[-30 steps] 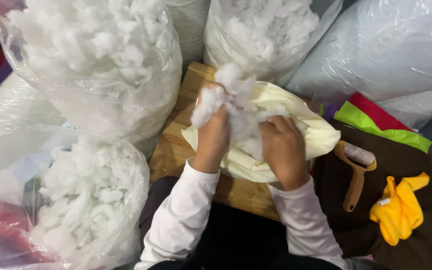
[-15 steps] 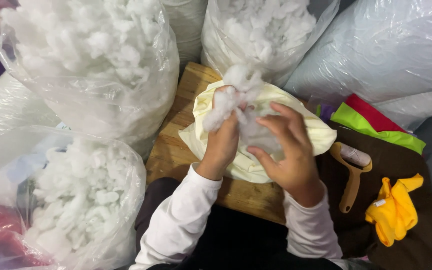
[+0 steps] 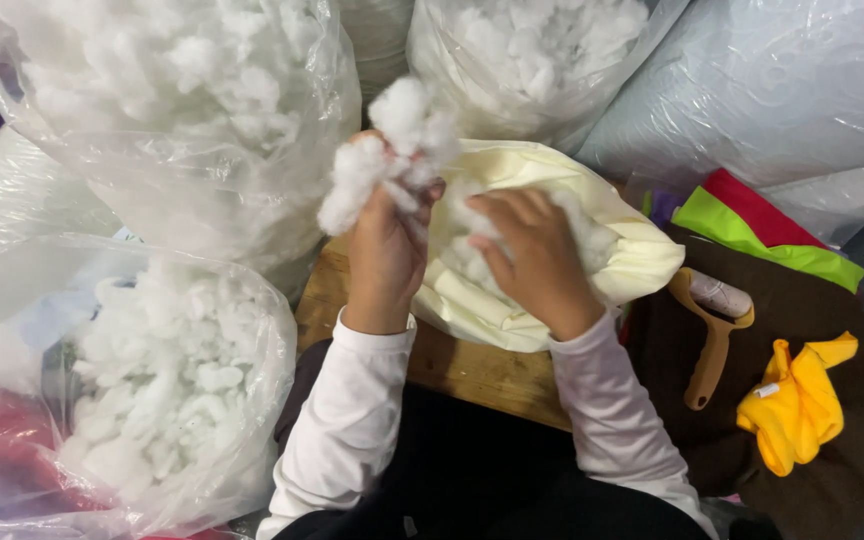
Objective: Stuffing a small fabric pillowcase with white polyester fiberfill by hand.
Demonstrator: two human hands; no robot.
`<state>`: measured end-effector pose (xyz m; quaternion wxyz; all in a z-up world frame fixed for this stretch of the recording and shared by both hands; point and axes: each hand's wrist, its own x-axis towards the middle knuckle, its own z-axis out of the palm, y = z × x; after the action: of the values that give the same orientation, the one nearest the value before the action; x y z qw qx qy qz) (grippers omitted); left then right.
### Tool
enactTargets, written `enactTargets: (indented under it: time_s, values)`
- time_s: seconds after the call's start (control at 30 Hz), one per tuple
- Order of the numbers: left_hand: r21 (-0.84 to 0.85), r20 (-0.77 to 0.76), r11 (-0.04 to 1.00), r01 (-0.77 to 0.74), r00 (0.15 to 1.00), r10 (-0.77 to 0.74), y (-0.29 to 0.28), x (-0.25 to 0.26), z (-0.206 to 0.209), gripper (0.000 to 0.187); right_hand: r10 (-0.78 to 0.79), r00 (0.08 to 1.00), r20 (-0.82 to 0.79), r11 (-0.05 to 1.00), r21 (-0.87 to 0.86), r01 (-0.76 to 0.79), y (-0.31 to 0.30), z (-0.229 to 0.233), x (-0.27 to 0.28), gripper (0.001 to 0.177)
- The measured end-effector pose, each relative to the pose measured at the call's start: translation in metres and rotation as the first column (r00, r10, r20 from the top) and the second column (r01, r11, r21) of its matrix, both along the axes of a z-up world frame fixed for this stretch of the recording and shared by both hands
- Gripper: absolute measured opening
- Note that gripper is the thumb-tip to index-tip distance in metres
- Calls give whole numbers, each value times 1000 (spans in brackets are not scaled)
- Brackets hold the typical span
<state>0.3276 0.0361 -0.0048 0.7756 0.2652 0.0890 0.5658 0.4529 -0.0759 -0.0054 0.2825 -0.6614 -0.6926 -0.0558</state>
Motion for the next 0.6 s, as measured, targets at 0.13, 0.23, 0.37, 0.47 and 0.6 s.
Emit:
enactTargets:
  time_s: [0.13,0.23,0.37,0.47,0.6]
  values:
    - [179,-311,984,8,949,48,-12,-5,5,25,-71,997,4,882,-467,64,-1,17,-9,44]
    - [541,-439,838,71,874,209,-2,-3,-5,19,137,984,-112,990,-24,-141,-26,43,9,27]
    - [560,-401,786,260,916,-18,-11,2,-3,22,22,967,-253,980,197,29,-51,75,4,26]
    - [537,-392,772,340,911,-129,-24,8,0,19,53,955,-293,978,209,10,-44,65,6,29]
    - [522,-366,775,357,914,-175,-28,10,7,16,29,944,-330,957,281,69,-47,52,23,20]
